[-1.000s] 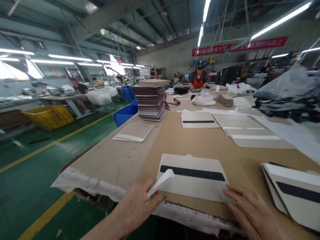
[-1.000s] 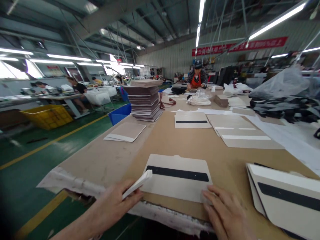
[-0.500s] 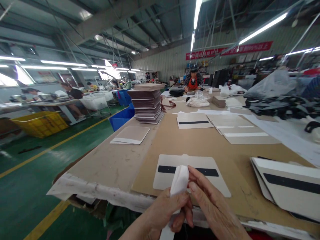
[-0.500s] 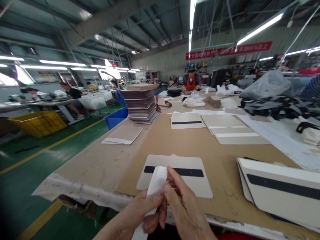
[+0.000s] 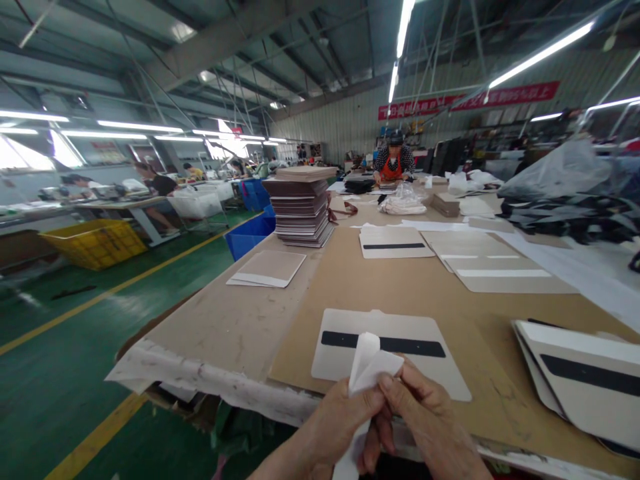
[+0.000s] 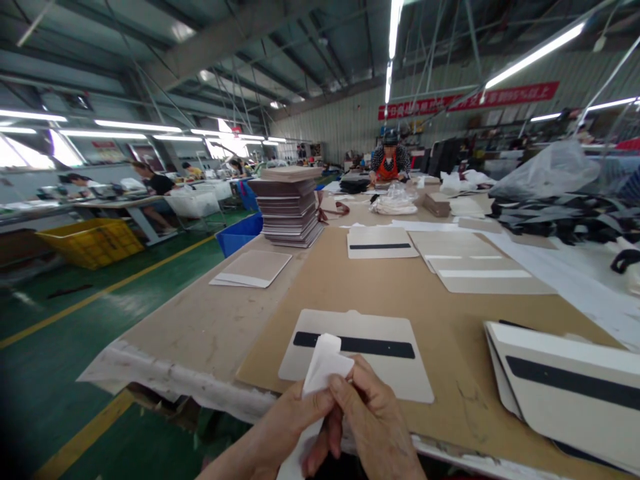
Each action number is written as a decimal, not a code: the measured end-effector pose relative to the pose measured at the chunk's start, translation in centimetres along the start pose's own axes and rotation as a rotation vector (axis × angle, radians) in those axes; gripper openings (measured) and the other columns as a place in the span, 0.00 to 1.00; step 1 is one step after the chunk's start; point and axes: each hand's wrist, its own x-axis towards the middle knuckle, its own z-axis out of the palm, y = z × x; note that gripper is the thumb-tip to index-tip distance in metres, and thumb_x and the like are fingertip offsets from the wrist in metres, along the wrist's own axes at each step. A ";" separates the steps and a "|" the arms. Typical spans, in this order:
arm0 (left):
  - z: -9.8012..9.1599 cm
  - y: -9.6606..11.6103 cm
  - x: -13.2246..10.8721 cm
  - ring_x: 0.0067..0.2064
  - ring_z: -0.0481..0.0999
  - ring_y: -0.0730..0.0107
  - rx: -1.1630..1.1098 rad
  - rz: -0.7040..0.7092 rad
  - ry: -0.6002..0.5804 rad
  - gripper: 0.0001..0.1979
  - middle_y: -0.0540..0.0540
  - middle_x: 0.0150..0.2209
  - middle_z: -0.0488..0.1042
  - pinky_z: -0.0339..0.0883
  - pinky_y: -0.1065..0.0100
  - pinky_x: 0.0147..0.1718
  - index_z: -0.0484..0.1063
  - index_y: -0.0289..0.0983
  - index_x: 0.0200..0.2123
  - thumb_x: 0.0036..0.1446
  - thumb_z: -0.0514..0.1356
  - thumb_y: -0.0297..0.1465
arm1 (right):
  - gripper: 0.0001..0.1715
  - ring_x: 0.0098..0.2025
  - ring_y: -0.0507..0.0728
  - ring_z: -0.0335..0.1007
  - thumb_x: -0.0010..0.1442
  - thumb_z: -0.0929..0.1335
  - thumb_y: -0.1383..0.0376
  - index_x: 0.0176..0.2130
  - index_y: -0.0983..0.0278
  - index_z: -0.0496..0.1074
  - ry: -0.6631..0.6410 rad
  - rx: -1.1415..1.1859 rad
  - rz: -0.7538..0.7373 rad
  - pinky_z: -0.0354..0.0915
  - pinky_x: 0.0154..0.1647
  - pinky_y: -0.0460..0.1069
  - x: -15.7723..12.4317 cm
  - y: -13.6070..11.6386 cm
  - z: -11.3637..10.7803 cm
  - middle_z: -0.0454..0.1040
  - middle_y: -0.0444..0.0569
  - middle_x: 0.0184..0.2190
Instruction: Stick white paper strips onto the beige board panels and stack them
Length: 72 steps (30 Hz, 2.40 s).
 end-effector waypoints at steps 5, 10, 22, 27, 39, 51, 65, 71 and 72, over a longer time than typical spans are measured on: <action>-3.4 1.7 -2.4 0.18 0.66 0.77 0.433 -0.114 -0.094 0.21 0.50 0.23 0.72 0.58 0.75 0.16 0.71 0.35 0.34 0.52 0.58 0.48 | 0.12 0.39 0.58 0.72 0.55 0.71 0.53 0.35 0.59 0.73 0.280 0.164 -0.079 0.71 0.42 0.52 1.4 -4.3 -4.5 0.75 0.47 0.33; -6.8 5.6 -4.0 0.31 0.73 0.67 1.210 0.047 0.146 0.07 0.51 0.28 0.73 0.63 0.69 0.30 0.71 0.40 0.30 0.56 0.56 0.36 | 0.11 0.21 0.51 0.61 0.50 0.73 0.56 0.29 0.58 0.70 0.208 -0.020 -0.051 0.65 0.20 0.46 5.0 -10.0 -8.6 0.66 0.42 0.22; -10.9 3.2 4.1 0.50 0.64 0.60 1.659 0.312 0.290 0.15 0.43 0.46 0.70 0.62 0.62 0.51 0.68 0.38 0.44 0.53 0.54 0.23 | 0.09 0.23 0.48 0.60 0.54 0.68 0.61 0.36 0.63 0.73 -0.368 -0.883 0.048 0.54 0.23 0.43 18.0 -2.8 -2.7 0.69 0.41 0.24; -11.4 2.3 3.8 0.50 0.64 0.60 1.609 0.350 0.323 0.15 0.44 0.46 0.69 0.61 0.61 0.51 0.67 0.38 0.44 0.52 0.54 0.23 | 0.08 0.25 0.49 0.63 0.53 0.68 0.64 0.34 0.63 0.75 -0.410 -1.031 0.003 0.56 0.25 0.44 20.2 -0.7 -1.0 0.72 0.42 0.24; -11.9 1.8 4.2 0.48 0.64 0.59 1.598 0.373 0.338 0.15 0.46 0.45 0.67 0.65 0.60 0.47 0.67 0.40 0.43 0.51 0.55 0.24 | 0.11 0.28 0.53 0.68 0.53 0.67 0.64 0.36 0.63 0.78 -0.415 -1.144 0.010 0.58 0.28 0.46 21.5 0.7 -0.2 0.77 0.46 0.27; -11.9 2.1 4.4 0.54 0.61 0.58 1.677 0.303 0.309 0.13 0.45 0.62 0.59 0.62 0.59 0.52 0.67 0.38 0.42 0.51 0.55 0.25 | 0.11 0.31 0.54 0.70 0.54 0.68 0.66 0.37 0.64 0.78 -0.431 -1.218 -0.009 0.59 0.31 0.46 21.5 0.6 0.6 0.78 0.48 0.29; -12.5 1.9 4.9 0.55 0.60 0.57 1.643 0.370 0.301 0.18 0.43 0.60 0.62 0.59 0.57 0.55 0.69 0.37 0.42 0.47 0.53 0.20 | 0.16 0.27 0.51 0.63 0.48 0.69 0.58 0.36 0.65 0.72 -0.254 -0.957 0.360 0.59 0.28 0.46 15.9 -4.9 -17.1 0.70 0.42 0.25; -12.8 1.7 5.0 0.55 0.60 0.58 1.646 0.383 0.302 0.20 0.45 0.59 0.63 0.59 0.57 0.56 0.69 0.38 0.44 0.47 0.52 0.19 | 0.12 0.23 0.49 0.58 0.50 0.68 0.57 0.30 0.63 0.68 0.053 -0.951 0.262 0.54 0.26 0.46 13.1 -2.3 -16.9 0.65 0.39 0.22; -12.8 1.7 5.0 0.55 0.60 0.58 1.650 0.384 0.302 0.20 0.45 0.60 0.63 0.59 0.57 0.56 0.69 0.38 0.44 0.47 0.52 0.19 | 0.11 0.23 0.49 0.57 0.50 0.68 0.57 0.30 0.62 0.68 0.073 -0.966 0.239 0.54 0.26 0.46 13.0 -2.2 -16.8 0.65 0.39 0.21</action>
